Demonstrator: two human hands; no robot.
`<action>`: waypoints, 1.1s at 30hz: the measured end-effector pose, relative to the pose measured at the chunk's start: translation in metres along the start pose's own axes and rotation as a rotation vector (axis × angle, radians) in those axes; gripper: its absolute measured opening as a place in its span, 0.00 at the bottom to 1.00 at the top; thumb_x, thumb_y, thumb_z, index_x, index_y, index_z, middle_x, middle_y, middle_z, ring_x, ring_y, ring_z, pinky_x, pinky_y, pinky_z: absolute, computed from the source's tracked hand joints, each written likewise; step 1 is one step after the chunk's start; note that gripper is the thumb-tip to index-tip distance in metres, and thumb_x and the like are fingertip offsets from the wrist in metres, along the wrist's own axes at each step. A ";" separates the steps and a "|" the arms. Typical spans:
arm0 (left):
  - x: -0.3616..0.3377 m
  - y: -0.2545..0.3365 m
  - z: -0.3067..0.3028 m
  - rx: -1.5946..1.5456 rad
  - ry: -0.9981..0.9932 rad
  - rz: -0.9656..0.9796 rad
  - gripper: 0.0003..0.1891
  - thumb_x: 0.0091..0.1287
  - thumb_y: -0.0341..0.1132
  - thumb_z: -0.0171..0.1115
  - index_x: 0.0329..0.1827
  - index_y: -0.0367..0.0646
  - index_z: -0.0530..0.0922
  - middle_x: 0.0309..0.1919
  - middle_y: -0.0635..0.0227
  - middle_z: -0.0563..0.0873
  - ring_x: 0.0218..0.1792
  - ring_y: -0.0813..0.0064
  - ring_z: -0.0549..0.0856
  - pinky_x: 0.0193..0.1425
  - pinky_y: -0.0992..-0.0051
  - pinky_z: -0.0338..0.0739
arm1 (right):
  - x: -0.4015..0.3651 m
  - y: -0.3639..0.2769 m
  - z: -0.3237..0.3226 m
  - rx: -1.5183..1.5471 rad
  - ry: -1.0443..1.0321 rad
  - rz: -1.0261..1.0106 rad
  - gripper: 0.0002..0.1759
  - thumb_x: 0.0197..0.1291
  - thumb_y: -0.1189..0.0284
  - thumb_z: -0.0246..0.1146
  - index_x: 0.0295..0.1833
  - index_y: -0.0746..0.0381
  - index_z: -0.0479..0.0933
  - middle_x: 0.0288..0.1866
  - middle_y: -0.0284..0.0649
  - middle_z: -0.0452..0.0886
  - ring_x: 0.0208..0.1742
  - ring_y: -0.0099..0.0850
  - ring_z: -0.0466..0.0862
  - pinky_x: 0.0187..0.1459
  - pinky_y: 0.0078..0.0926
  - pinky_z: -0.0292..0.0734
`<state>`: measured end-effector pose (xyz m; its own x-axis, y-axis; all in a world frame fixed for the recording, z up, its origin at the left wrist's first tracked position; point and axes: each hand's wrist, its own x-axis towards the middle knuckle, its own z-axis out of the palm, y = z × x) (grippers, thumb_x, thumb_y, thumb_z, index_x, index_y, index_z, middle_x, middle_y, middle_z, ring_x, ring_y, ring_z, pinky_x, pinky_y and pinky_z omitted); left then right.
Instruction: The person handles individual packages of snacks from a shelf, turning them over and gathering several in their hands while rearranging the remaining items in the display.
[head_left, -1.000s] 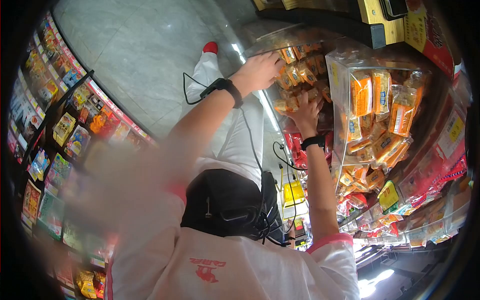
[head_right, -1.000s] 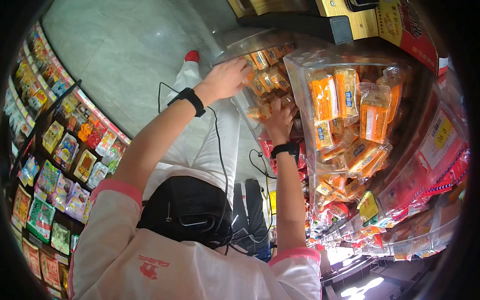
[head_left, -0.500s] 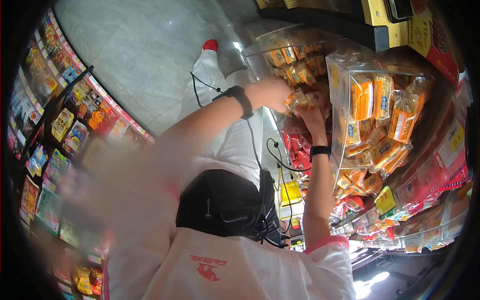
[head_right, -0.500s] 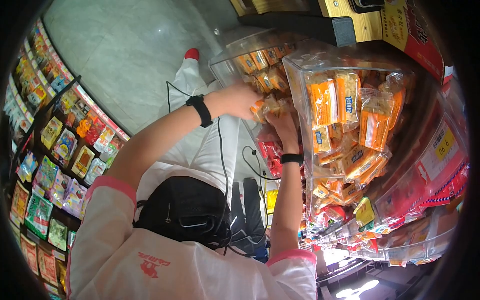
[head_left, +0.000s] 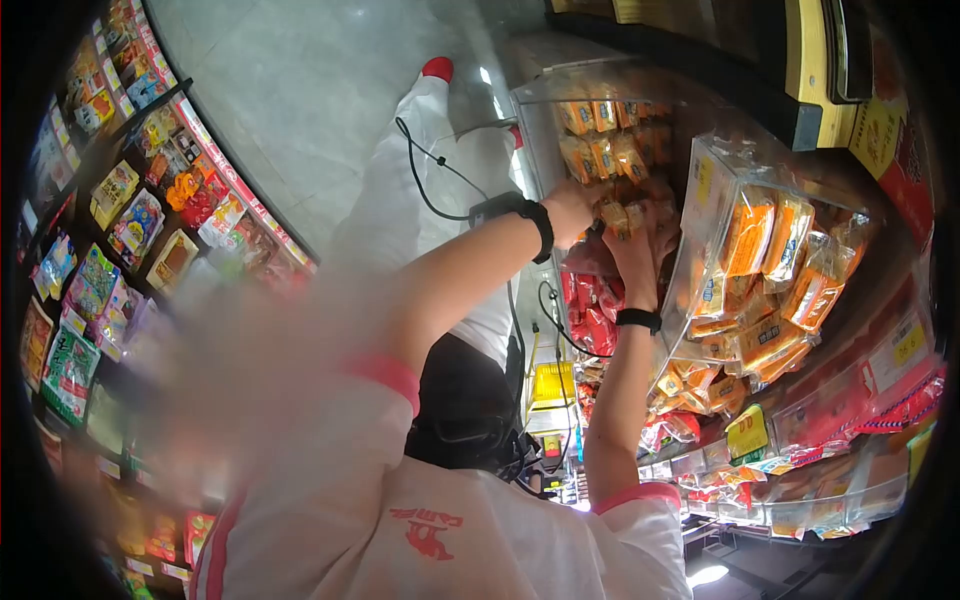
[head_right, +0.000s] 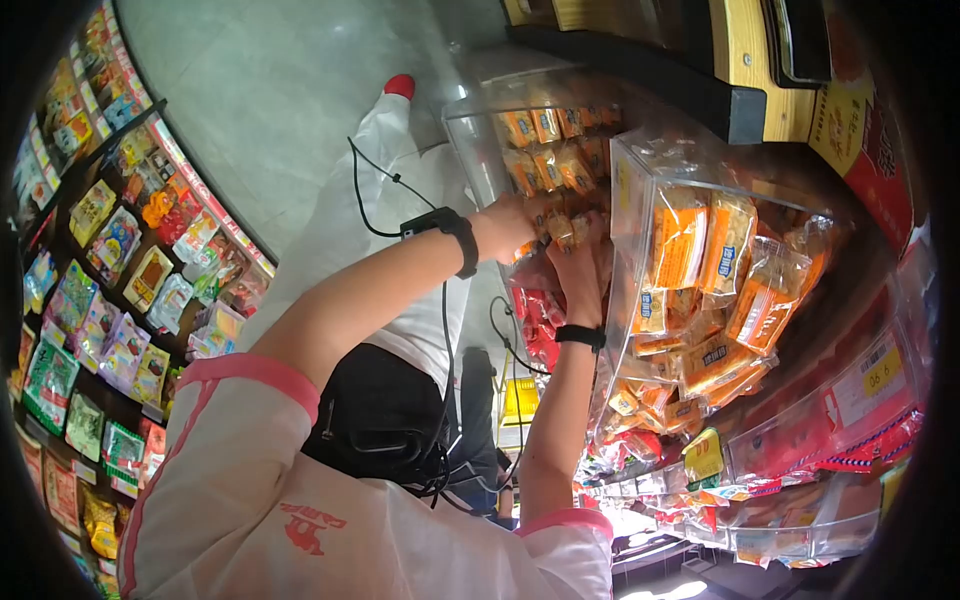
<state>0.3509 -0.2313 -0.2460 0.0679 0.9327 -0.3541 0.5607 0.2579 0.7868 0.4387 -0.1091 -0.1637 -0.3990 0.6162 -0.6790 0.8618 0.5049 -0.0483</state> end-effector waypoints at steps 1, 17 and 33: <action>-0.004 0.002 -0.001 0.017 0.032 0.010 0.24 0.42 0.35 0.72 0.48 0.49 0.86 0.59 0.58 0.75 0.57 0.58 0.77 0.56 0.63 0.74 | 0.002 -0.002 0.001 -0.035 0.009 -0.014 0.49 0.43 0.60 0.74 0.71 0.57 0.59 0.68 0.58 0.62 0.70 0.58 0.58 0.67 0.56 0.57; 0.006 0.014 -0.002 -0.058 -0.067 -0.192 0.24 0.46 0.36 0.74 0.50 0.47 0.86 0.62 0.59 0.74 0.60 0.57 0.74 0.62 0.62 0.67 | 0.048 0.001 0.028 -0.381 -0.106 0.085 0.47 0.39 0.56 0.78 0.68 0.49 0.65 0.63 0.48 0.76 0.64 0.59 0.71 0.59 0.56 0.70; -0.006 0.002 -0.002 -0.036 0.001 -0.015 0.24 0.41 0.39 0.75 0.46 0.49 0.87 0.58 0.56 0.75 0.60 0.56 0.74 0.58 0.58 0.70 | 0.051 -0.003 0.021 -0.317 -0.130 0.071 0.58 0.35 0.54 0.80 0.75 0.47 0.59 0.79 0.56 0.42 0.79 0.55 0.41 0.73 0.57 0.48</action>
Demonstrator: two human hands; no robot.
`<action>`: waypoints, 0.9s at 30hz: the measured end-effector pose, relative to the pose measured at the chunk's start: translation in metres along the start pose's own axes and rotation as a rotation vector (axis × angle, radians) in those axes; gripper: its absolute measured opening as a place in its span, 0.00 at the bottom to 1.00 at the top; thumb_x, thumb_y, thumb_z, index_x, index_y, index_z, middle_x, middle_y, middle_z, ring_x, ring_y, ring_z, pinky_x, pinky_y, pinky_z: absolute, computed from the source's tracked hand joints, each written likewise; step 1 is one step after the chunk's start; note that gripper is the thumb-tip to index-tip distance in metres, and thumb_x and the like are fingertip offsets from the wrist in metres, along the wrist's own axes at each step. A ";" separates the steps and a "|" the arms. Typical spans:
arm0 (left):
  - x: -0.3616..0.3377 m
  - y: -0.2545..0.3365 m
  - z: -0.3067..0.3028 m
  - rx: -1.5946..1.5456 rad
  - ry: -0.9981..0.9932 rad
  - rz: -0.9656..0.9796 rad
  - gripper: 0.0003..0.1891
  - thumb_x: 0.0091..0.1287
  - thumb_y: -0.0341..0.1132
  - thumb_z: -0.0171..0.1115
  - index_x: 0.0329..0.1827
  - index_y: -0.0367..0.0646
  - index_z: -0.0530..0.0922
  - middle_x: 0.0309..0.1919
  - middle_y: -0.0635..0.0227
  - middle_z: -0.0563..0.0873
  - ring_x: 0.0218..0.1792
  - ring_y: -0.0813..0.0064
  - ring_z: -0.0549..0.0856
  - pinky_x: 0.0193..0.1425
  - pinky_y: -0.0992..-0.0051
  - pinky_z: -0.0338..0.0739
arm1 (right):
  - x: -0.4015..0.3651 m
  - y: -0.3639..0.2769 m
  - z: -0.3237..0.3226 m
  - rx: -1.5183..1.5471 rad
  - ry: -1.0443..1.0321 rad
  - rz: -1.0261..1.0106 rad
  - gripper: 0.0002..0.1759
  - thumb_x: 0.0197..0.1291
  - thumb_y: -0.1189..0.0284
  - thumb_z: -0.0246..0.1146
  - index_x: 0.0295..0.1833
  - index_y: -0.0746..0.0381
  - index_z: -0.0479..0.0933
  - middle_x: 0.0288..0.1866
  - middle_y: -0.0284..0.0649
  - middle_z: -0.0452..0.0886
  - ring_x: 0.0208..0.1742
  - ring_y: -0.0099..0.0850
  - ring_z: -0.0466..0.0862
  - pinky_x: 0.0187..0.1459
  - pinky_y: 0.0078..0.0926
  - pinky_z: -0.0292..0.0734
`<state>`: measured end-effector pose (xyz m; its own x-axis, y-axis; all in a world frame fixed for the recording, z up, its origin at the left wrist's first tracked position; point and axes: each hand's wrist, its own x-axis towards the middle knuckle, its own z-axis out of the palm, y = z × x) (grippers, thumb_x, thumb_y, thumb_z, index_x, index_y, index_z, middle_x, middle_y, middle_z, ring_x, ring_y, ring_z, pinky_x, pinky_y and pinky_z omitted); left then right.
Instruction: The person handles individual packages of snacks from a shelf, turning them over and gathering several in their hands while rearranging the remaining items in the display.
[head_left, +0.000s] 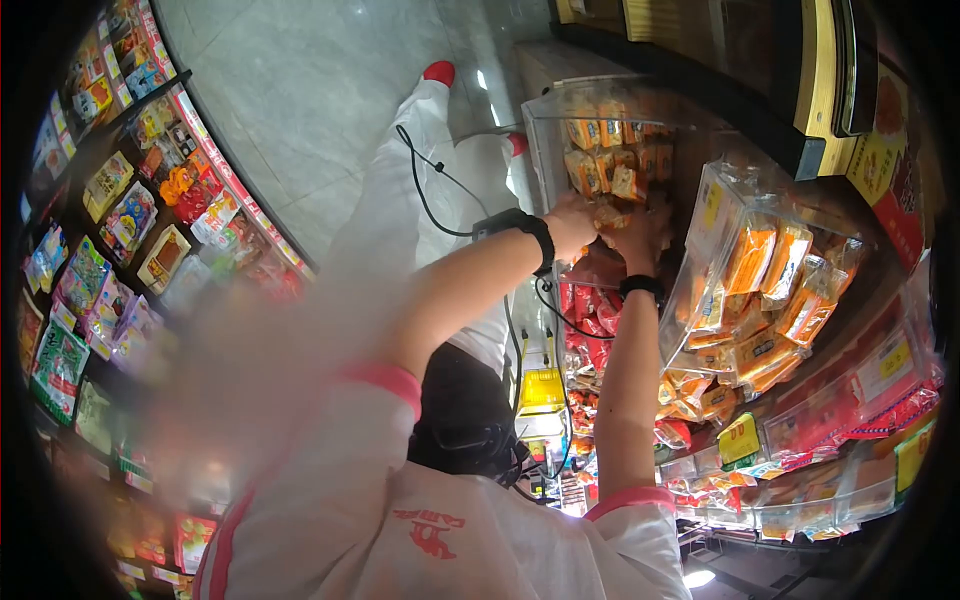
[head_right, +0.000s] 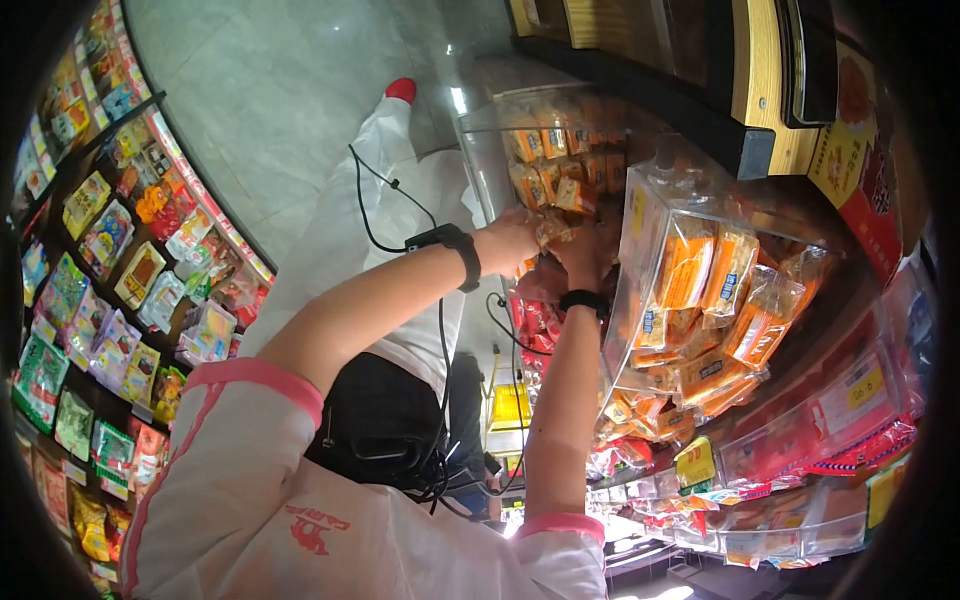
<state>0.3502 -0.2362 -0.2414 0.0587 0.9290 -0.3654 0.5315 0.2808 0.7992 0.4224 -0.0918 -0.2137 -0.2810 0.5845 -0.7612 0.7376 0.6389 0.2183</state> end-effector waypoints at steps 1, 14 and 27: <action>-0.004 -0.001 -0.005 0.005 0.011 0.019 0.25 0.40 0.39 0.76 0.46 0.50 0.87 0.57 0.56 0.75 0.59 0.56 0.74 0.58 0.58 0.70 | 0.001 0.002 0.002 0.005 0.002 -0.014 0.58 0.34 0.54 0.80 0.75 0.47 0.59 0.79 0.56 0.43 0.79 0.55 0.43 0.72 0.57 0.49; 0.038 -0.032 -0.094 -0.368 0.040 0.047 0.35 0.40 0.52 0.74 0.53 0.42 0.83 0.58 0.54 0.74 0.58 0.56 0.74 0.61 0.69 0.72 | 0.010 0.030 0.037 0.104 -0.017 0.024 0.43 0.40 0.56 0.76 0.65 0.52 0.69 0.66 0.49 0.69 0.67 0.45 0.69 0.62 0.45 0.68; 0.056 -0.039 -0.090 -0.855 -0.422 -0.198 0.44 0.43 0.61 0.72 0.66 0.49 0.76 0.66 0.56 0.72 0.64 0.60 0.75 0.60 0.69 0.76 | 0.018 0.033 0.043 0.102 -0.051 -0.025 0.49 0.33 0.56 0.79 0.65 0.57 0.68 0.60 0.43 0.78 0.63 0.39 0.76 0.60 0.38 0.73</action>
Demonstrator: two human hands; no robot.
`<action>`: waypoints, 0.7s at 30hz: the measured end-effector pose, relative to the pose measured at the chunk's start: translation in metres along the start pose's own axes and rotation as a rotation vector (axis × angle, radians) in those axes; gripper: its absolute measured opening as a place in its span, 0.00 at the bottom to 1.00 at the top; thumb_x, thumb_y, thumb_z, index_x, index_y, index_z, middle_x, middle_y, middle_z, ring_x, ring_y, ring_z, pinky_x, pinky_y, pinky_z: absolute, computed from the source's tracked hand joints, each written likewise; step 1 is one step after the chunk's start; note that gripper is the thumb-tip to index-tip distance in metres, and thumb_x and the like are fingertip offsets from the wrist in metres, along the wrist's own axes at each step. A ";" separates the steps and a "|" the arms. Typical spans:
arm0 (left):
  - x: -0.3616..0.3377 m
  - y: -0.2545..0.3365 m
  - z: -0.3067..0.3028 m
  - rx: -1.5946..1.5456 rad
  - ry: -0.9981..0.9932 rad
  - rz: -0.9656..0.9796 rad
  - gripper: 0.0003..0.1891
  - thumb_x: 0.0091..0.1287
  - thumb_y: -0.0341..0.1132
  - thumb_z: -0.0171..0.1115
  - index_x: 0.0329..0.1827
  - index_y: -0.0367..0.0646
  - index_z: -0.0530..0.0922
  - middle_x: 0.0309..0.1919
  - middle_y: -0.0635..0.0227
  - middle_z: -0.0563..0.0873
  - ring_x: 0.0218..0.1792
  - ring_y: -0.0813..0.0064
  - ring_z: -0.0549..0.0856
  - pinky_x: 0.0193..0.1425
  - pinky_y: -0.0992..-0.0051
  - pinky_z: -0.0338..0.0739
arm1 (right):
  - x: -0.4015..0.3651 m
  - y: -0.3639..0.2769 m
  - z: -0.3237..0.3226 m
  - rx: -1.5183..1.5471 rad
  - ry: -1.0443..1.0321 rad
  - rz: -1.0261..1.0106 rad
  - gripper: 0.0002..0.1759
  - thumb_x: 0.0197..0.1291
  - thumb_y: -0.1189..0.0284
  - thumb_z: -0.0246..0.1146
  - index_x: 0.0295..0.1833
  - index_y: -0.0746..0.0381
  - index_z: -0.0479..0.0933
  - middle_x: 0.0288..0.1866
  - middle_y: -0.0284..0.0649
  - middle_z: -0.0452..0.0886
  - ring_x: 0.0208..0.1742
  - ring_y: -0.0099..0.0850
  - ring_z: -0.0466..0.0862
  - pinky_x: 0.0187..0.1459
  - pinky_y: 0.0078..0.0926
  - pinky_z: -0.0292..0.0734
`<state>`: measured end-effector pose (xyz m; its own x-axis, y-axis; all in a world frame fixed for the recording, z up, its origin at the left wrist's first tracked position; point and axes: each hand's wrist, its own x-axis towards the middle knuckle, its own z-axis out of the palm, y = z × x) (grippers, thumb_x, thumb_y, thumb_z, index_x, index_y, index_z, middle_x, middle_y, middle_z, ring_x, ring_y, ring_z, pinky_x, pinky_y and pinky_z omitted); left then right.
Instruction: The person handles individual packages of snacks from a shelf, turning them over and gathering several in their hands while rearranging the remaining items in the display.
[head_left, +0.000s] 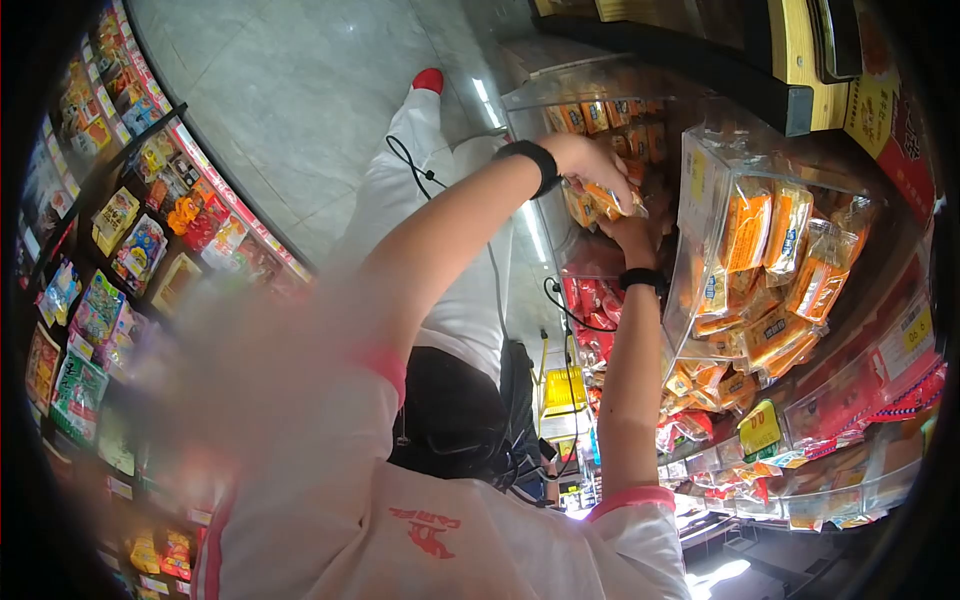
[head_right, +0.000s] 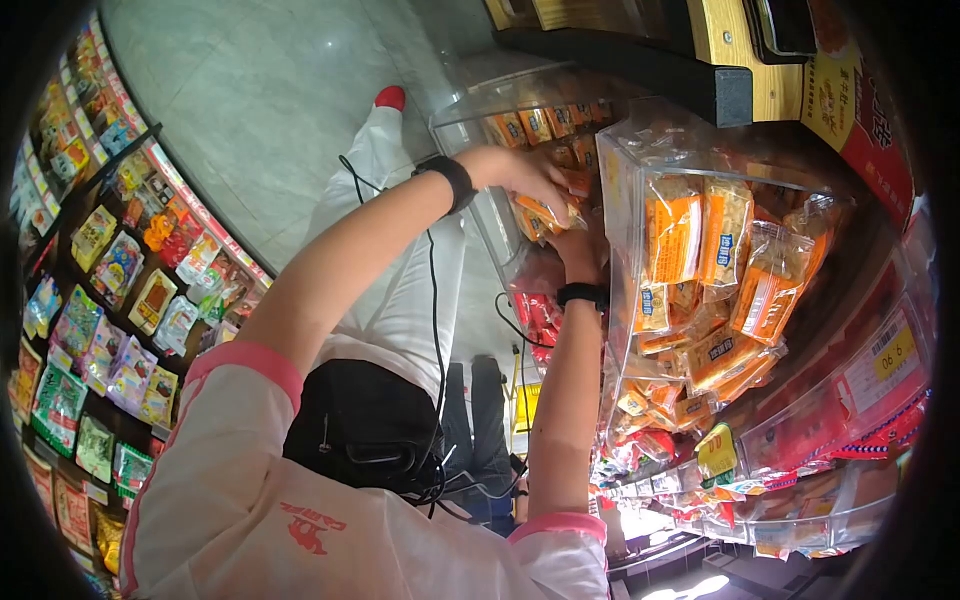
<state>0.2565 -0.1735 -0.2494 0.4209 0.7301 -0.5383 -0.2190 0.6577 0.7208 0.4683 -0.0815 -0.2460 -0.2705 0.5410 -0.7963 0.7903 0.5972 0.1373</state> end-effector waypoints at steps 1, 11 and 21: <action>0.007 -0.005 0.004 0.033 0.021 0.025 0.44 0.44 0.61 0.71 0.67 0.51 0.76 0.68 0.57 0.70 0.64 0.59 0.75 0.60 0.69 0.76 | 0.005 0.007 0.008 0.018 0.033 -0.041 0.49 0.33 0.56 0.79 0.65 0.58 0.68 0.59 0.43 0.78 0.62 0.39 0.76 0.60 0.38 0.74; 0.000 -0.007 0.022 0.003 0.105 0.006 0.42 0.45 0.61 0.69 0.64 0.48 0.78 0.63 0.57 0.75 0.60 0.60 0.78 0.56 0.70 0.77 | -0.013 0.005 -0.001 0.308 0.196 -0.198 0.45 0.34 0.62 0.80 0.63 0.56 0.71 0.57 0.40 0.80 0.58 0.37 0.79 0.60 0.36 0.73; 0.000 -0.007 0.018 -0.211 0.126 -0.045 0.30 0.48 0.58 0.70 0.50 0.48 0.85 0.50 0.69 0.84 0.49 0.74 0.81 0.49 0.78 0.76 | -0.029 -0.034 -0.047 0.249 0.002 0.013 0.42 0.33 0.57 0.78 0.60 0.55 0.76 0.58 0.42 0.80 0.63 0.39 0.75 0.63 0.35 0.69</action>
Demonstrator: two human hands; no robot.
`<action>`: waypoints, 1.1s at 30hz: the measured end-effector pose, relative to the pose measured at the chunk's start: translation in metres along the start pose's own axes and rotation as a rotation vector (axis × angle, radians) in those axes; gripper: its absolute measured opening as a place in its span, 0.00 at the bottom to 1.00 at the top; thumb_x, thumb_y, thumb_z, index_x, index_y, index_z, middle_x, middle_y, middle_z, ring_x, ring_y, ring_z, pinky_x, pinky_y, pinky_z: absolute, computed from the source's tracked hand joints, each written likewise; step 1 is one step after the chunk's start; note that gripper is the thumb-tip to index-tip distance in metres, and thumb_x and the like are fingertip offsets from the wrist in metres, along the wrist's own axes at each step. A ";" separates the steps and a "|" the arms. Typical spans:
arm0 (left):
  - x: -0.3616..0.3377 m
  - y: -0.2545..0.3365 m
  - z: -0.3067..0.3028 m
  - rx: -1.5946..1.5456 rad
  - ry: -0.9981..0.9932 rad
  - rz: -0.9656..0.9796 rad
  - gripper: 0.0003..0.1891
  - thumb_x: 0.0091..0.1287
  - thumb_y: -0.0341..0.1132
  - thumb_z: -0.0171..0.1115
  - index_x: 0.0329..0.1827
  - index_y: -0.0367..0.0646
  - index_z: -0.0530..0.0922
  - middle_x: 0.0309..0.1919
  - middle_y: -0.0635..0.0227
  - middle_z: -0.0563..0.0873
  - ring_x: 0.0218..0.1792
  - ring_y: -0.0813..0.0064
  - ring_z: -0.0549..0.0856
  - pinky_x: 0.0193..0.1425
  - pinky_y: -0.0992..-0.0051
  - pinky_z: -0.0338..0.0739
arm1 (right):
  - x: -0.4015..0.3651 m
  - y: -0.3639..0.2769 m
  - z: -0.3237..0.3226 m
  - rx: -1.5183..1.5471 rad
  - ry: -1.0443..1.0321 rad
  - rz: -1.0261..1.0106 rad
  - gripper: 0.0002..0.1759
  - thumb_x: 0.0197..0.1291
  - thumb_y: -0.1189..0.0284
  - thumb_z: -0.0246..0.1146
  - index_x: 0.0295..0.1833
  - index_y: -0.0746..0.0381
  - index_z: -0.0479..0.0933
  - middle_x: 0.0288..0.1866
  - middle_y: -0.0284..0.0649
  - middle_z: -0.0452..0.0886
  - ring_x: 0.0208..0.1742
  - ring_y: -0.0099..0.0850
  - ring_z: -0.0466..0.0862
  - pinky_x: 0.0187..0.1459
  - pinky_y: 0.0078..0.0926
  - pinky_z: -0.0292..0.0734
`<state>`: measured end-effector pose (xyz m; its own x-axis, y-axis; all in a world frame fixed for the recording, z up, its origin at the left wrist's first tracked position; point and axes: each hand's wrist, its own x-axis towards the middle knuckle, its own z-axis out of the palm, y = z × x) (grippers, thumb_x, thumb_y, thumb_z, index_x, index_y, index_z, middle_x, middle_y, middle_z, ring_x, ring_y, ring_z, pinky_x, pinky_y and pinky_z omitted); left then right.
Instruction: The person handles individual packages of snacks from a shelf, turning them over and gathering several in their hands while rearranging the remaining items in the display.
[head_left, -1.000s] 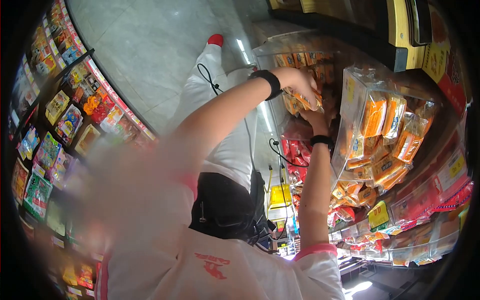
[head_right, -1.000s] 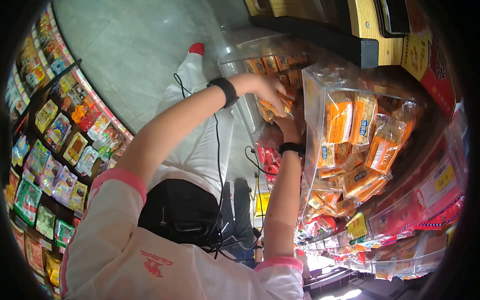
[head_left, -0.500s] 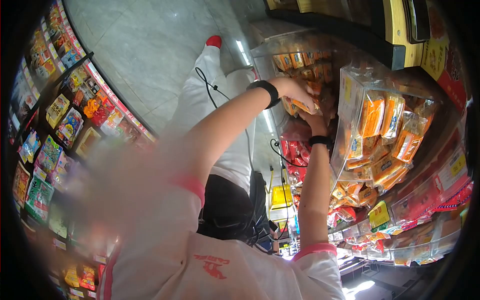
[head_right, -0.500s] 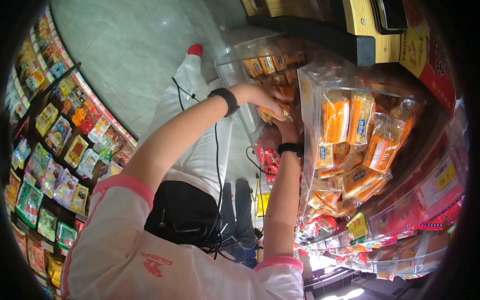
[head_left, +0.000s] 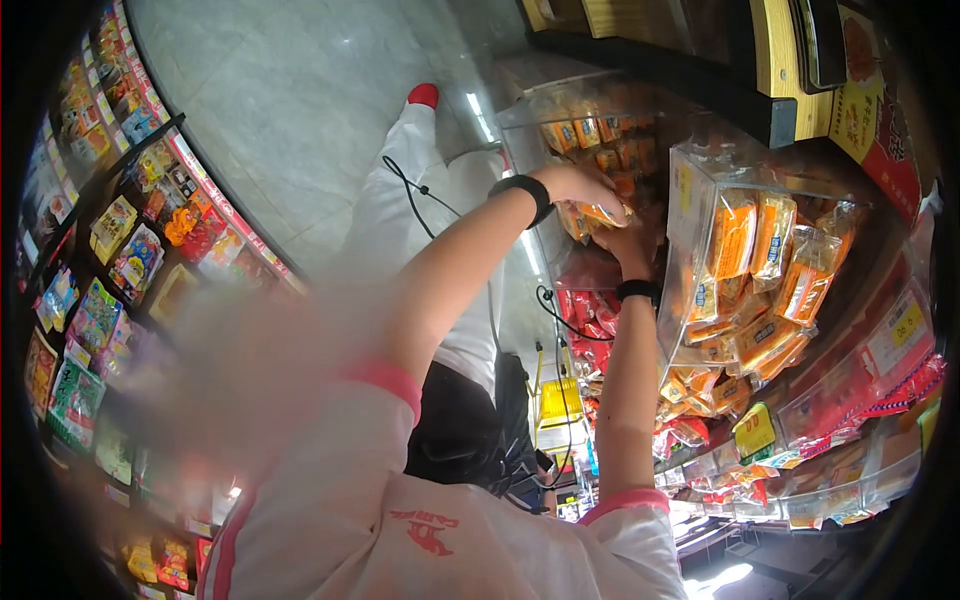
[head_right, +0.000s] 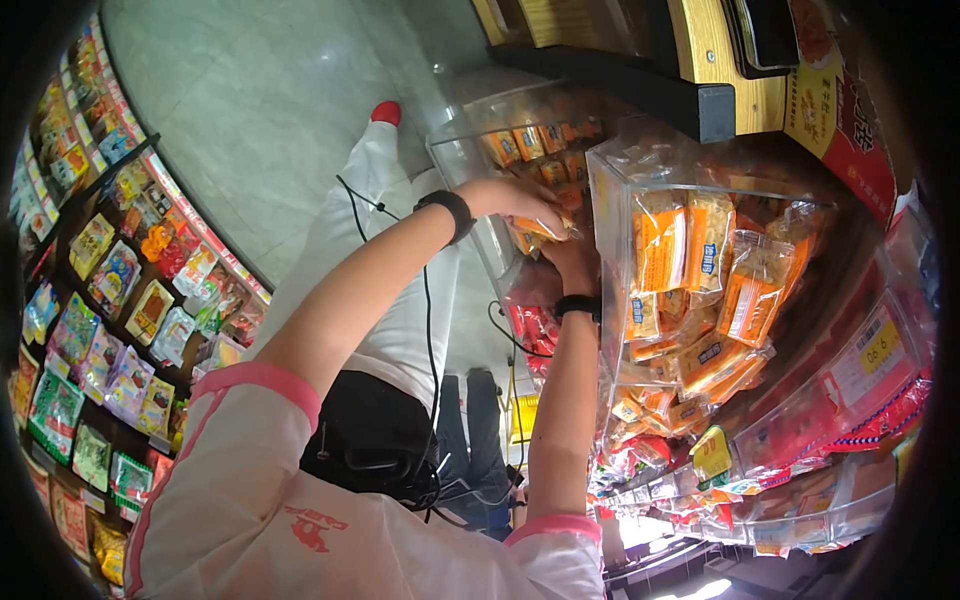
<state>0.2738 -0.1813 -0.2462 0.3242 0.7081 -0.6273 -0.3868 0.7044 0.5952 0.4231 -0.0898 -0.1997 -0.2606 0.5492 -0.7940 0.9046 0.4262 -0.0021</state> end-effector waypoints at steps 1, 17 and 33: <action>0.000 0.001 0.002 -0.045 -0.001 -0.021 0.29 0.48 0.57 0.70 0.49 0.48 0.85 0.50 0.70 0.84 0.49 0.75 0.81 0.49 0.79 0.75 | 0.002 0.001 -0.002 0.043 -0.032 -0.002 0.43 0.32 0.57 0.78 0.60 0.55 0.75 0.60 0.42 0.79 0.65 0.38 0.74 0.64 0.35 0.68; 0.007 0.005 0.003 -0.128 -0.155 -0.094 0.25 0.51 0.54 0.70 0.49 0.52 0.85 0.50 0.72 0.84 0.47 0.78 0.81 0.47 0.78 0.76 | 0.023 0.048 0.018 0.319 -0.032 -0.148 0.39 0.34 0.62 0.80 0.57 0.59 0.77 0.53 0.42 0.83 0.56 0.35 0.81 0.57 0.32 0.74; -0.020 0.007 0.001 -0.024 -0.271 -0.131 0.21 0.51 0.51 0.72 0.45 0.50 0.85 0.44 0.75 0.84 0.46 0.80 0.79 0.41 0.76 0.76 | -0.041 0.017 0.028 0.113 0.107 0.024 0.41 0.45 0.60 0.75 0.66 0.58 0.70 0.55 0.48 0.81 0.65 0.51 0.72 0.66 0.46 0.64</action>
<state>0.2658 -0.1899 -0.2286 0.5899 0.6009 -0.5393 -0.3458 0.7916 0.5037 0.4584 -0.1251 -0.1842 -0.2671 0.6340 -0.7257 0.9418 0.3314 -0.0571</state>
